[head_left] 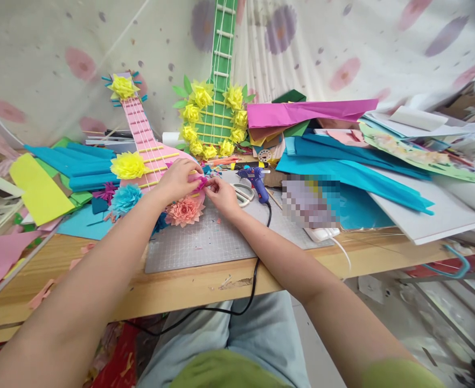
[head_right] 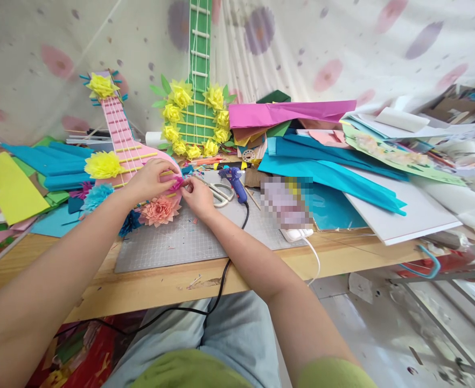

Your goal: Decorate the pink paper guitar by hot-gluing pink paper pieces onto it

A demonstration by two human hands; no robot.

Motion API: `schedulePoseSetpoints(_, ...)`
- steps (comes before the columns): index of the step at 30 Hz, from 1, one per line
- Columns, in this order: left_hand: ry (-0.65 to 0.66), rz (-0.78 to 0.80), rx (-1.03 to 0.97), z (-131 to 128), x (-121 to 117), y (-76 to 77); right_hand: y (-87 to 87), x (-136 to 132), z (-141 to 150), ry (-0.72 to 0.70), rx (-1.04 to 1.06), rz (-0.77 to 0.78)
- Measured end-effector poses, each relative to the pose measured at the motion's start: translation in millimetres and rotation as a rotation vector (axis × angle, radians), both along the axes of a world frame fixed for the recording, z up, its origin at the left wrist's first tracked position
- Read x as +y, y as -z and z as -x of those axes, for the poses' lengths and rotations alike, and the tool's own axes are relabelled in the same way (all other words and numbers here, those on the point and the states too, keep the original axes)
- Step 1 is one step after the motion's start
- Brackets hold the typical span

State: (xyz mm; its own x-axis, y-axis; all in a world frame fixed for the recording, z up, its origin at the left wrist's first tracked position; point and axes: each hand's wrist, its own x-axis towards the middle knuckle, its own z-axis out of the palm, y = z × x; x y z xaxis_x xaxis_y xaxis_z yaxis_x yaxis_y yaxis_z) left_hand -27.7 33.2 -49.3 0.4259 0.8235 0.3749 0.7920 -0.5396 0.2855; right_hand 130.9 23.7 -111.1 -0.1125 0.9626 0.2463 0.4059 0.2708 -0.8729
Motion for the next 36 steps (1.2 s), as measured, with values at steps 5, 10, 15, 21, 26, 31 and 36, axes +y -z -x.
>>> schedulePoseSetpoints(5, -0.045, -0.01, -0.035, 3.9, 0.3, -2.7, 1.3, 1.7, 1.5, 0.007, -0.011, 0.012)
schedulePoseSetpoints(10, -0.1, -0.028, -0.061, 8.3, -4.8, -10.6, -0.7, 0.2, -2.3, -0.004, 0.115, 0.012)
schedulePoseSetpoints(15, -0.208, -0.002, -0.081, 10.2, -13.1, -14.6, -6.6, -0.9, -12.9, 0.059, 0.253, -0.034)
schedulePoseSetpoints(21, -0.358, -0.002, -0.149, 18.0, -15.8, -14.4, -20.2, 1.9, -44.3, 0.174, 0.272, -0.147)
schedulePoseSetpoints(26, -0.618, 0.034, -0.285, 42.3, -18.3, -10.8, -34.9, 3.9, -88.1, 0.258, 0.094, -0.2)
schedulePoseSetpoints(31, -0.673, 0.047, -0.195, 57.4, -26.9, -3.4, -52.2, -5.4, -113.9, 0.29, 0.066, -0.428)
schedulePoseSetpoints(36, -0.648, -0.054, 0.005, 49.6, -24.4, -7.5, -44.4, 6.6, -129.9, 0.458, 0.193, -0.491)
